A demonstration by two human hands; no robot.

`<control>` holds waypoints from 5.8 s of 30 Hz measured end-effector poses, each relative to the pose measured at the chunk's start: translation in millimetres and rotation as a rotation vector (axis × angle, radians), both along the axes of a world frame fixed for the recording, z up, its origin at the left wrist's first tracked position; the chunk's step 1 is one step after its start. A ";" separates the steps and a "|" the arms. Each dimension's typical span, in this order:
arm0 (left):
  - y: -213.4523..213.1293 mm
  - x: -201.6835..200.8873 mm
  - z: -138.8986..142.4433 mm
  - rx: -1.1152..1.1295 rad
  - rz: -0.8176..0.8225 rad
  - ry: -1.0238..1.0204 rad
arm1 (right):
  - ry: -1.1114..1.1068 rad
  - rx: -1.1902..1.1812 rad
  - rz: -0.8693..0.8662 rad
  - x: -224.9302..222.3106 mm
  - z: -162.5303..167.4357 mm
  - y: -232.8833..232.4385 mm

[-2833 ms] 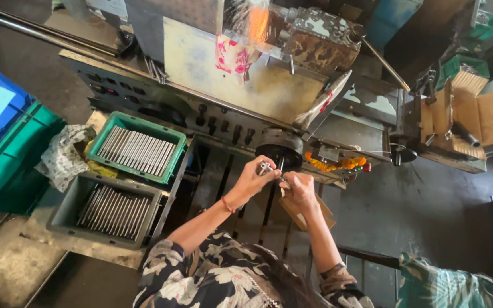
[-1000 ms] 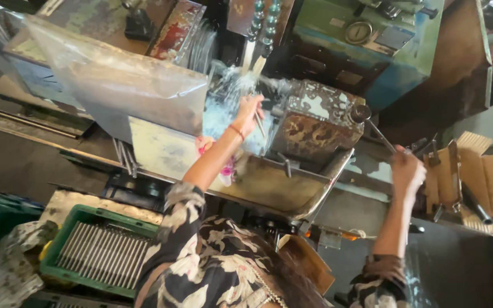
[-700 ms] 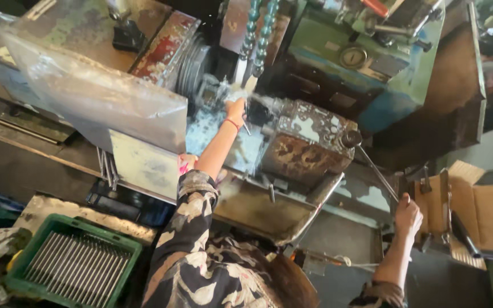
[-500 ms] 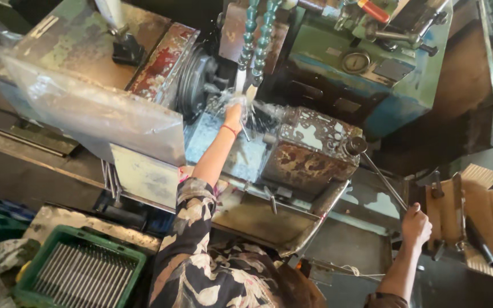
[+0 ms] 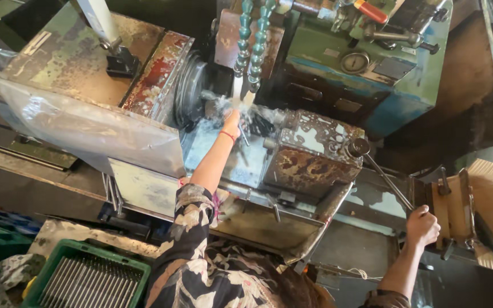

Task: The person repeatedly picks up metal rods from a green tray, places them into a grinding machine, and operates a lever to grind the ends. After each cycle, the person removes the rod and places it back into the tray.

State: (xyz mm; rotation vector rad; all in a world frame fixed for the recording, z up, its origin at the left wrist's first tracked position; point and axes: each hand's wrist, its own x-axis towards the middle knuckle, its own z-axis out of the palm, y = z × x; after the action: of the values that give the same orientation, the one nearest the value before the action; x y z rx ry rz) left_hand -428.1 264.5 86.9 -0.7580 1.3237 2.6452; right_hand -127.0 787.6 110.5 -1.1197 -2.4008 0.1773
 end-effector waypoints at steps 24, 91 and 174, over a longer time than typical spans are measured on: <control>-7.5 -2.3 -3.9 0.088 -0.048 0.094 | 0.015 -0.015 -0.093 10.1 -6.5 -20.0; -2.8 -7.2 -6.3 0.499 0.258 0.351 | 0.188 0.082 0.357 33.0 -8.9 -23.6; -334.8 581.3 -50.8 -0.284 0.411 0.275 | 0.219 -1.451 1.491 218.4 -75.5 -766.6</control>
State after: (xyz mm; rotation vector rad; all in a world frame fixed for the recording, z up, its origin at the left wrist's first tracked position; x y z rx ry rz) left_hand 153.2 -70.3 36.1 -0.7918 1.8199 3.0021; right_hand 91.3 20.9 35.0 0.6569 -2.1002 2.4764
